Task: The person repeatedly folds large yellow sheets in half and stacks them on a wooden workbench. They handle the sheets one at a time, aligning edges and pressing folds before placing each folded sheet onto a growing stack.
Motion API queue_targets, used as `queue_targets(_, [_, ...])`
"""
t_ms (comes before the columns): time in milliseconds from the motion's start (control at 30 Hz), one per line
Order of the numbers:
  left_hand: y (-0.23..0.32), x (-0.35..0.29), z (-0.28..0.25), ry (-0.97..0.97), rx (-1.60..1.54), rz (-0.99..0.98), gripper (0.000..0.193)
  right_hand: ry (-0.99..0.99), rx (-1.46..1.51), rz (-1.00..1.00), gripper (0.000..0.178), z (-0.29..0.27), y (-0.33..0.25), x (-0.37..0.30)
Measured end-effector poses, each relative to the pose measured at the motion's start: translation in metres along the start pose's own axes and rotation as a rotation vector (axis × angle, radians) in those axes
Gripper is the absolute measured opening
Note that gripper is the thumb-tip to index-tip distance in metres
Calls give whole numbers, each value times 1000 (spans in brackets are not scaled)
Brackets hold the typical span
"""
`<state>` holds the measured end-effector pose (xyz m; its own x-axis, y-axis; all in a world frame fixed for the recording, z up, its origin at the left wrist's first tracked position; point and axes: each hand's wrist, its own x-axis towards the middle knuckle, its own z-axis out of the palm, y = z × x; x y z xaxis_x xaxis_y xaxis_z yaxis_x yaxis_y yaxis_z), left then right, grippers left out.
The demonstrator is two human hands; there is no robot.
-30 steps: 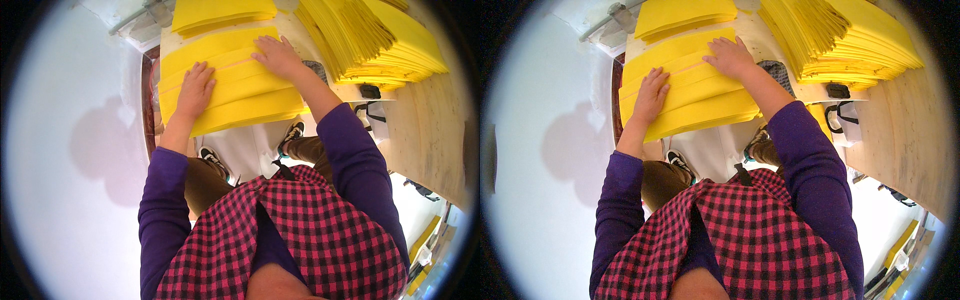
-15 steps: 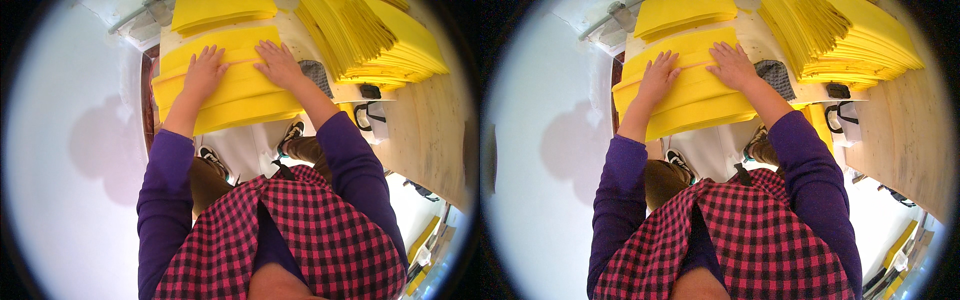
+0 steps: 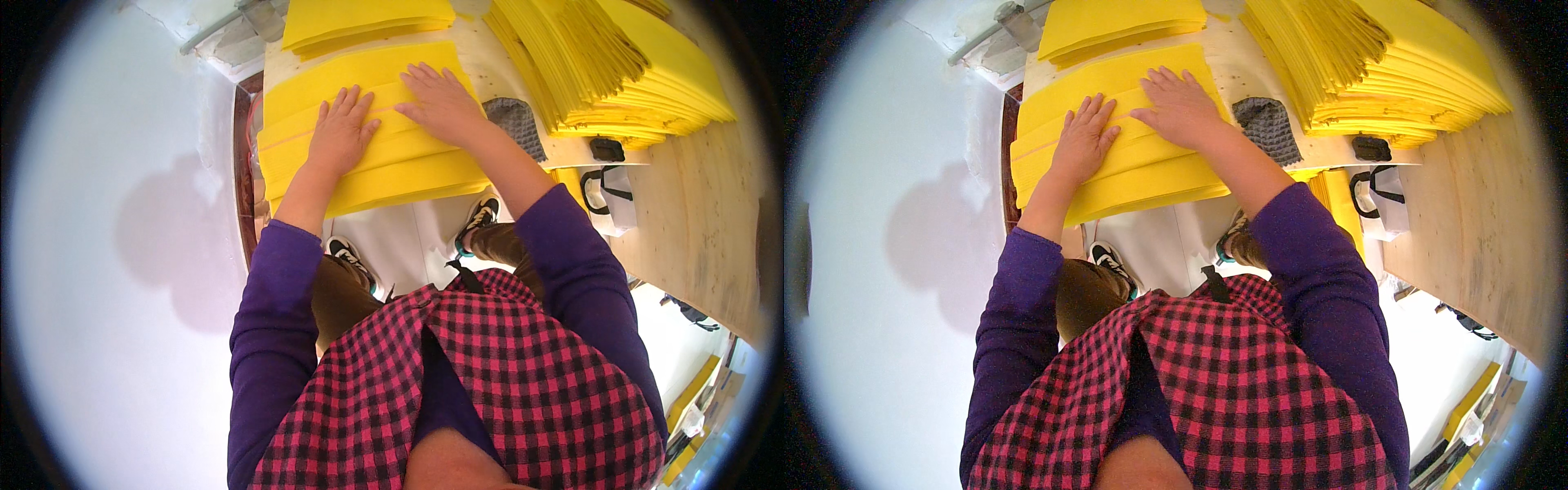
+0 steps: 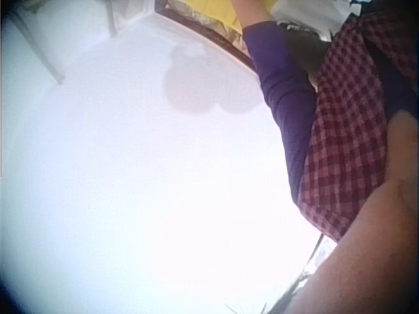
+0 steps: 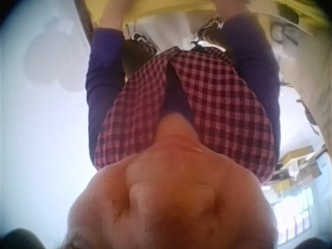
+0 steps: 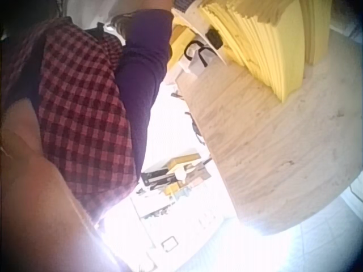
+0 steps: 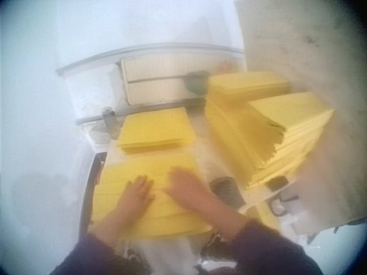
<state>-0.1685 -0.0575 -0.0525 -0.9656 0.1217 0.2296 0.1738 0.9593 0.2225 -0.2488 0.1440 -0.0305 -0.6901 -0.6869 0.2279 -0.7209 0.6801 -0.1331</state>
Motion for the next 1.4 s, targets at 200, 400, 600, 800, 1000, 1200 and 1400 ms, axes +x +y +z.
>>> queue_targets(200, [-2,0,4,-8,11,-4,50,-92,110,38,72,19,-40,17])
queue_targets(400, [-12,-8,9,-14,-21,-37,54,-170,-15,182,80,28,-34,3])
queue_targets(600, [-38,-32,-2,-59,116,-341,67,-166,-43,315,81,21,-19,-8])
queue_targets(800, [-58,-51,-12,-99,119,-595,72,-169,-67,356,81,18,-18,-11])
queue_targets(1000, [-65,-50,-42,-83,252,-628,73,-156,-51,363,83,16,-18,-12])
queue_targets(1200, [-11,8,-41,82,250,-327,67,-165,-87,357,83,14,-20,-12])
queue_targets(1400, [34,20,7,-79,40,-348,65,-156,-95,341,84,19,-16,-13])
